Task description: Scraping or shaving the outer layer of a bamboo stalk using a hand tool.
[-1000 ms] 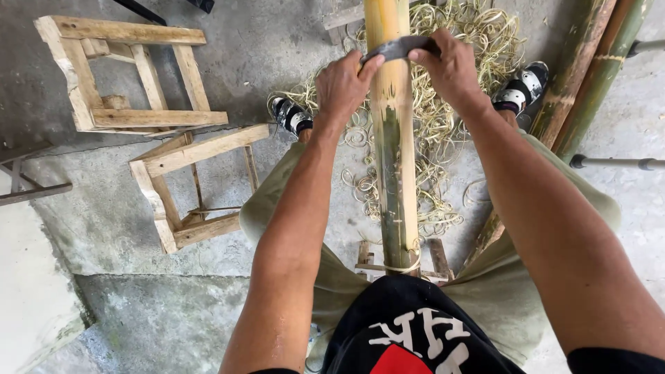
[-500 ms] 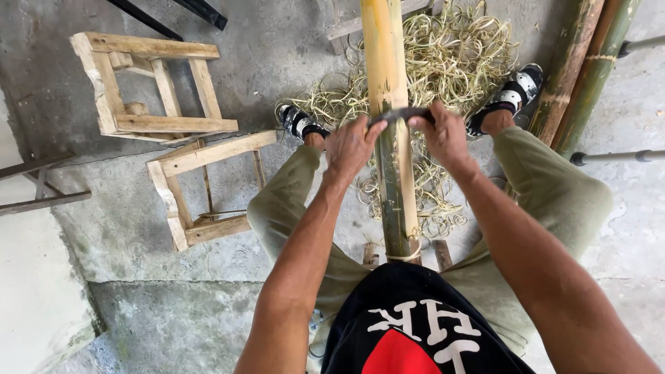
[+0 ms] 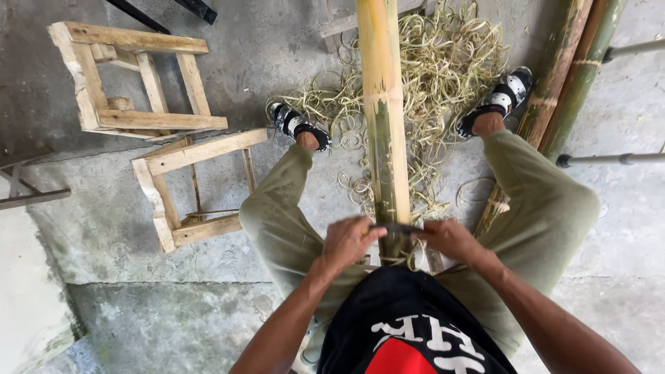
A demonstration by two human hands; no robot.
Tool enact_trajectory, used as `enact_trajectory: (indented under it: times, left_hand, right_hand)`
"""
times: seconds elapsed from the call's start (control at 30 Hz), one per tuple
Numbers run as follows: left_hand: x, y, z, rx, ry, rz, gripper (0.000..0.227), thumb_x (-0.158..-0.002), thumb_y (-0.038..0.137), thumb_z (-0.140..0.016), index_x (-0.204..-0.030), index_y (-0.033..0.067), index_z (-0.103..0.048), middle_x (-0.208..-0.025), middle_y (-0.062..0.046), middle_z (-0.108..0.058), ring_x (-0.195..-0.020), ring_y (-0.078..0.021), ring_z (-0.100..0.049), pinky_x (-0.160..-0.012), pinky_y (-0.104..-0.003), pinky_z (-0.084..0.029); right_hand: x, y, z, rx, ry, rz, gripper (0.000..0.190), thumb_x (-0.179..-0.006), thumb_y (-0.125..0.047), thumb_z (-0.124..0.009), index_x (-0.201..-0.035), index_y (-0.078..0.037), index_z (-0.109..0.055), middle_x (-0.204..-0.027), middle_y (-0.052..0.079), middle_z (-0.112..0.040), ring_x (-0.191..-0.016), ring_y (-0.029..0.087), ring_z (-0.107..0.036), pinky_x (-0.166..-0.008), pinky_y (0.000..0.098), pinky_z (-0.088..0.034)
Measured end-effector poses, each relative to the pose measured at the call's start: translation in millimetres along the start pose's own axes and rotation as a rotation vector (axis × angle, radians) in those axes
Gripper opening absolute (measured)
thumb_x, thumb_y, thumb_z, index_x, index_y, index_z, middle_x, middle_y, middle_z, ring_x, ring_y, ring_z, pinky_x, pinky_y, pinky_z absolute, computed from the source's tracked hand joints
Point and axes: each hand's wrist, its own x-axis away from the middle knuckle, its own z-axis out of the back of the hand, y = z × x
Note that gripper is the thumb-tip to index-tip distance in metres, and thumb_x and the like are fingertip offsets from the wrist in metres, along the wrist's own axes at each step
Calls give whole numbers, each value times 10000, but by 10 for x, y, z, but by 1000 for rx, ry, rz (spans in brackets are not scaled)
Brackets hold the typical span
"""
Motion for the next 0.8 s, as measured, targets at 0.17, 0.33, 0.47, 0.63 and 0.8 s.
enact_trajectory:
  times: [0.17,0.33,0.47,0.63,0.8]
  left_hand:
    - [-1175,-426,291,-41,205,16,487,-1053,546,-480,-774,154,-555,-661,29,-459,-539,-117,-391,-473,-332,-358]
    - [-2557,-661,779,-76,337,93,438,-1057,530,-477,-851,157,-578,-643,44,-502,-503,-94,-382,-435,-288,-356]
    - [-2861,-725,859,-152,464,29,445,-1035,557,-505,-876,151,-596,-675,45,-565,-538,-76,-467,-475,-296,-420]
    - [-2593,-598,745,-112,402,98,445,-1027,549,-486,-914,136,-604,-768,-11,-636,-595,-156,-576,-508,-354,-501]
    - [-2244,-392,771,-131,448,51,461,-1017,553,-522,-899,114,-598,-762,-27,-636,-631,-163,-593,-551,-373,-506]
  right_hand:
    - [-1293,-208,801,138,292,205,460,-1037,-457,-559,-791,-75,-631,-578,52,-604,-371,75,-342,-287,283,-258]
    - [-2430,-553,1662,186,485,180,491,-1093,-505,-541,-986,-33,-627,-776,79,-678,-457,112,-483,-338,276,-386]
    - [-2686,-493,1729,161,593,282,541,-1065,-569,-587,-965,-37,-581,-751,81,-668,-526,96,-543,-424,251,-431]
    - [-2536,-343,1480,240,683,175,533,-1035,-595,-588,-971,-67,-547,-780,95,-691,-511,183,-558,-437,323,-450]
    - [-2197,-526,1363,269,671,149,584,-992,-628,-601,-968,-50,-526,-734,117,-678,-560,194,-612,-491,349,-474]
